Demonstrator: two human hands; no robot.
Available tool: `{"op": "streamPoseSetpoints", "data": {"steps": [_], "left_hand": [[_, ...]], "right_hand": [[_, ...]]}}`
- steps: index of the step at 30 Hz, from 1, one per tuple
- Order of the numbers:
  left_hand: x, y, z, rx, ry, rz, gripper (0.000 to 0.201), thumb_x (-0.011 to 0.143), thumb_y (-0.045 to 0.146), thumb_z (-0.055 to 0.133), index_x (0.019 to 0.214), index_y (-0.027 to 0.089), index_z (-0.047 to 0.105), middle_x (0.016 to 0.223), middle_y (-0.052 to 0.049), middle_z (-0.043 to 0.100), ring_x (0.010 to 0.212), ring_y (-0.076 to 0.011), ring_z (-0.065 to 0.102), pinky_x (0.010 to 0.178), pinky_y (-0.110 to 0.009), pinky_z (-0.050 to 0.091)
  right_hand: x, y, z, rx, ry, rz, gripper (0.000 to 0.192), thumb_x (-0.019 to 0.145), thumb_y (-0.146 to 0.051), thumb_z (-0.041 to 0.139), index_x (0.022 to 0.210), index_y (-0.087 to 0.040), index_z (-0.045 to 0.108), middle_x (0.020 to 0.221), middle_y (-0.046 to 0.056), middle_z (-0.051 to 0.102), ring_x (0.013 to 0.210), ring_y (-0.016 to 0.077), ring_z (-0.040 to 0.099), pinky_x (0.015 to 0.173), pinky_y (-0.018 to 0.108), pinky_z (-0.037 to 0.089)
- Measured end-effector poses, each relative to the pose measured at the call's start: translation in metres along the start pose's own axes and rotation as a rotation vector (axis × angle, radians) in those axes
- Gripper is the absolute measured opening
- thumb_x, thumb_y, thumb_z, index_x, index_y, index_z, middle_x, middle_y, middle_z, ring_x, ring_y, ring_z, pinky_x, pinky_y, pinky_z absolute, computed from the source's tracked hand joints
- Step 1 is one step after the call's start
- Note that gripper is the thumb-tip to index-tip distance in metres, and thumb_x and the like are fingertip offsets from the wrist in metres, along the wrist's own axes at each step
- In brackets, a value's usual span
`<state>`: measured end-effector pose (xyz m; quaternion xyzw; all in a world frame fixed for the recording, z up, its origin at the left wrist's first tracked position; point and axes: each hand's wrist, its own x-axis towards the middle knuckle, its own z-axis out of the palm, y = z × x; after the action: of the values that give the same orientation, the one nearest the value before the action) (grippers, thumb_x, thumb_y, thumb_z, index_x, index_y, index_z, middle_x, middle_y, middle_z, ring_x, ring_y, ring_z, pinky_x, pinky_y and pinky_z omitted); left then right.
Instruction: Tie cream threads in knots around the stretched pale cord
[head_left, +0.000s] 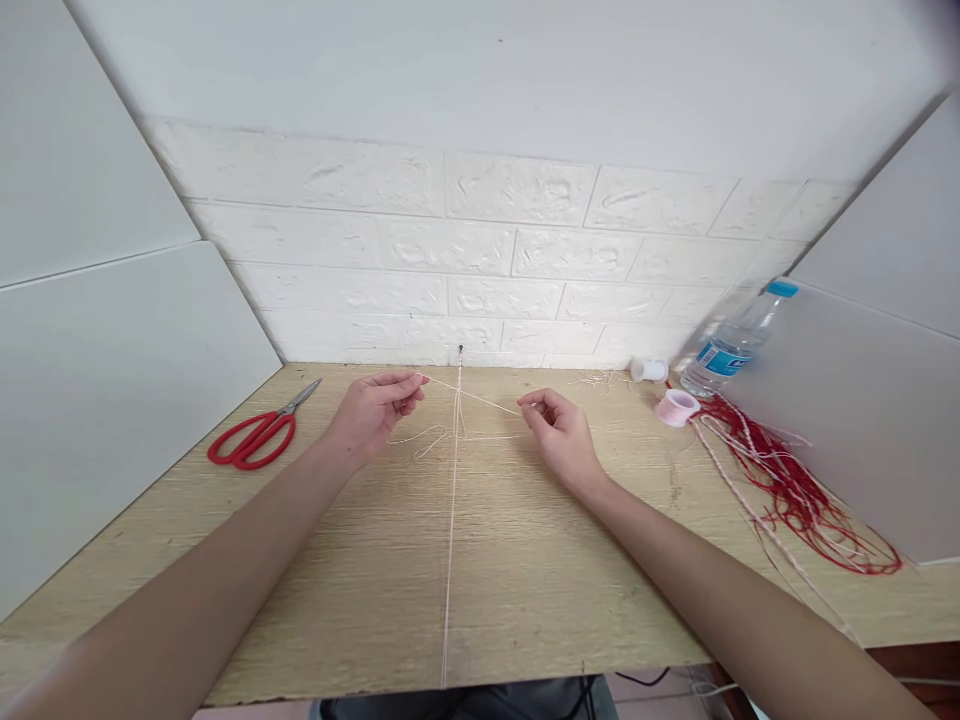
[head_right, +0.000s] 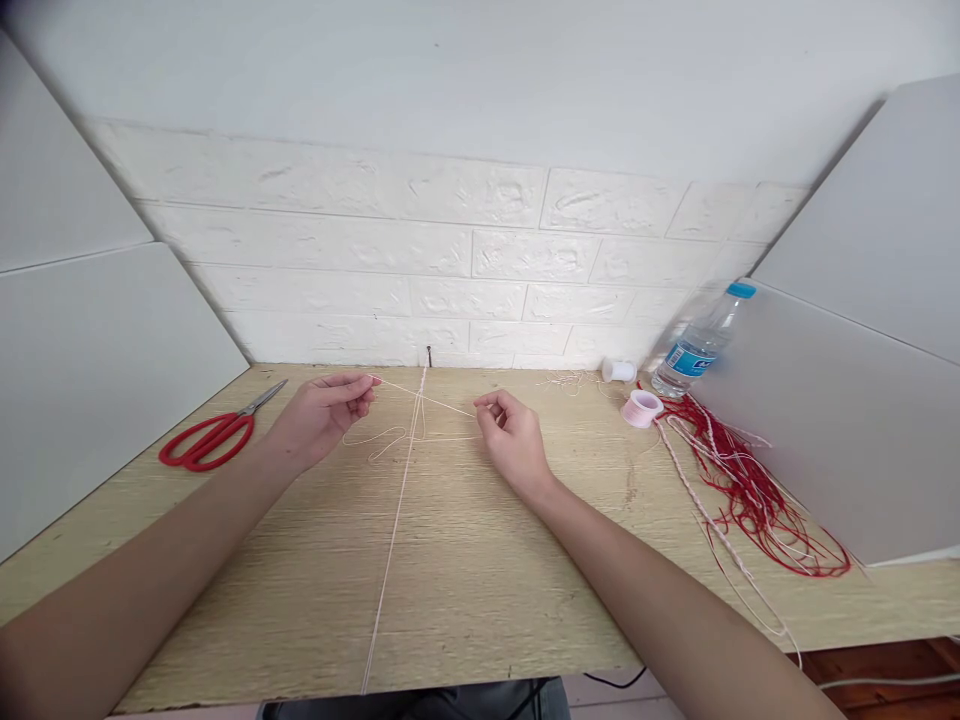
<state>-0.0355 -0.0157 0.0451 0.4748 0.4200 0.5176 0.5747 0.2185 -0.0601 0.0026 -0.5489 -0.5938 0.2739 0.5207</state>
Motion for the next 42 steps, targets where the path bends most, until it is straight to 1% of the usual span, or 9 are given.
{"op": "streamPoseSetpoints", "data": {"steps": [9, 12, 19, 23, 25, 27, 32, 34, 42], "left_hand": [[-0.003, -0.001, 0.002, 0.126, -0.092, 0.019, 0.02, 0.065, 0.031, 0.079, 0.077, 0.015, 0.076, 0.076, -0.007, 0.066, 0.064, -0.011, 0.052, 0.06, -0.026, 0.041], [-0.006, 0.0, 0.004, 0.19, -0.18, -0.012, 0.017, 0.065, 0.03, 0.079, 0.075, 0.017, 0.076, 0.08, -0.007, 0.069, 0.065, -0.0111, 0.053, 0.06, -0.027, 0.04], [-0.016, 0.004, 0.004, 0.402, -0.547, -0.091, 0.016, 0.07, 0.035, 0.074, 0.077, 0.021, 0.077, 0.075, -0.007, 0.07, 0.065, -0.0144, 0.057, 0.056, -0.026, 0.041], [-0.028, 0.014, 0.01, 0.436, -0.929, -0.265, 0.035, 0.07, 0.04, 0.072, 0.102, 0.026, 0.074, 0.09, -0.009, 0.073, 0.08, -0.0223, 0.064, 0.067, -0.033, 0.05], [-0.032, 0.017, 0.013, 0.44, -1.075, -0.344, 0.043, 0.068, 0.041, 0.073, 0.109, 0.027, 0.072, 0.097, -0.01, 0.073, 0.076, -0.022, 0.064, 0.067, -0.035, 0.051], [-0.032, 0.016, 0.015, 0.442, -1.04, -0.325, 0.039, 0.068, 0.042, 0.073, 0.103, 0.026, 0.074, 0.092, -0.01, 0.073, 0.07, -0.0201, 0.062, 0.063, -0.033, 0.05], [-0.014, 0.002, 0.008, 0.506, -0.382, -0.02, 0.025, 0.069, 0.042, 0.072, 0.082, 0.021, 0.073, 0.068, -0.003, 0.063, 0.056, -0.0107, 0.048, 0.048, -0.023, 0.033], [-0.007, -0.004, 0.003, 0.601, -0.256, 0.026, 0.029, 0.068, 0.044, 0.071, 0.085, 0.02, 0.071, 0.068, -0.001, 0.059, 0.056, -0.0102, 0.046, 0.048, -0.023, 0.032], [-0.002, -0.018, -0.001, 0.876, -0.4, 0.117, 0.028, 0.07, 0.048, 0.067, 0.077, 0.021, 0.072, 0.064, -0.001, 0.061, 0.058, -0.0134, 0.05, 0.052, -0.025, 0.035]], "right_hand": [[0.002, 0.004, -0.001, -0.139, -0.019, 0.009, 0.018, 0.079, -0.029, 0.052, 0.084, -0.018, 0.066, 0.057, -0.003, 0.05, 0.054, 0.0135, 0.047, 0.053, 0.026, 0.035], [0.002, 0.006, -0.001, -0.198, -0.068, 0.018, 0.016, 0.077, -0.026, 0.052, 0.084, -0.019, 0.065, 0.058, -0.003, 0.053, 0.055, 0.0136, 0.049, 0.054, 0.026, 0.036], [-0.001, 0.007, 0.001, -0.326, -0.1, -0.037, 0.018, 0.075, -0.02, 0.051, 0.086, -0.02, 0.066, 0.06, -0.002, 0.057, 0.058, 0.0147, 0.052, 0.058, 0.027, 0.038], [-0.004, 0.005, 0.005, -0.386, -0.098, -0.195, 0.016, 0.075, -0.016, 0.054, 0.084, -0.02, 0.067, 0.077, 0.003, 0.064, 0.08, 0.0195, 0.057, 0.074, 0.032, 0.042], [-0.007, 0.003, 0.007, -0.381, -0.14, -0.249, 0.016, 0.078, -0.015, 0.054, 0.085, -0.021, 0.067, 0.082, 0.004, 0.065, 0.086, 0.0205, 0.056, 0.078, 0.034, 0.042], [-0.01, 0.001, 0.009, -0.363, -0.206, -0.282, 0.015, 0.081, -0.017, 0.054, 0.088, -0.021, 0.067, 0.084, 0.004, 0.065, 0.087, 0.0205, 0.056, 0.077, 0.034, 0.043], [-0.016, -0.003, 0.013, -0.347, -0.336, -0.328, 0.014, 0.085, -0.022, 0.057, 0.093, -0.022, 0.068, 0.085, 0.006, 0.065, 0.086, 0.0207, 0.056, 0.075, 0.034, 0.044], [-0.017, -0.002, 0.014, -0.347, -0.352, -0.34, 0.014, 0.085, -0.023, 0.058, 0.095, -0.022, 0.068, 0.087, 0.006, 0.064, 0.088, 0.021, 0.056, 0.076, 0.035, 0.044], [-0.017, 0.002, 0.015, -0.352, -0.379, -0.354, 0.014, 0.085, -0.023, 0.06, 0.096, -0.022, 0.068, 0.087, 0.006, 0.064, 0.088, 0.021, 0.056, 0.079, 0.037, 0.043]]}}
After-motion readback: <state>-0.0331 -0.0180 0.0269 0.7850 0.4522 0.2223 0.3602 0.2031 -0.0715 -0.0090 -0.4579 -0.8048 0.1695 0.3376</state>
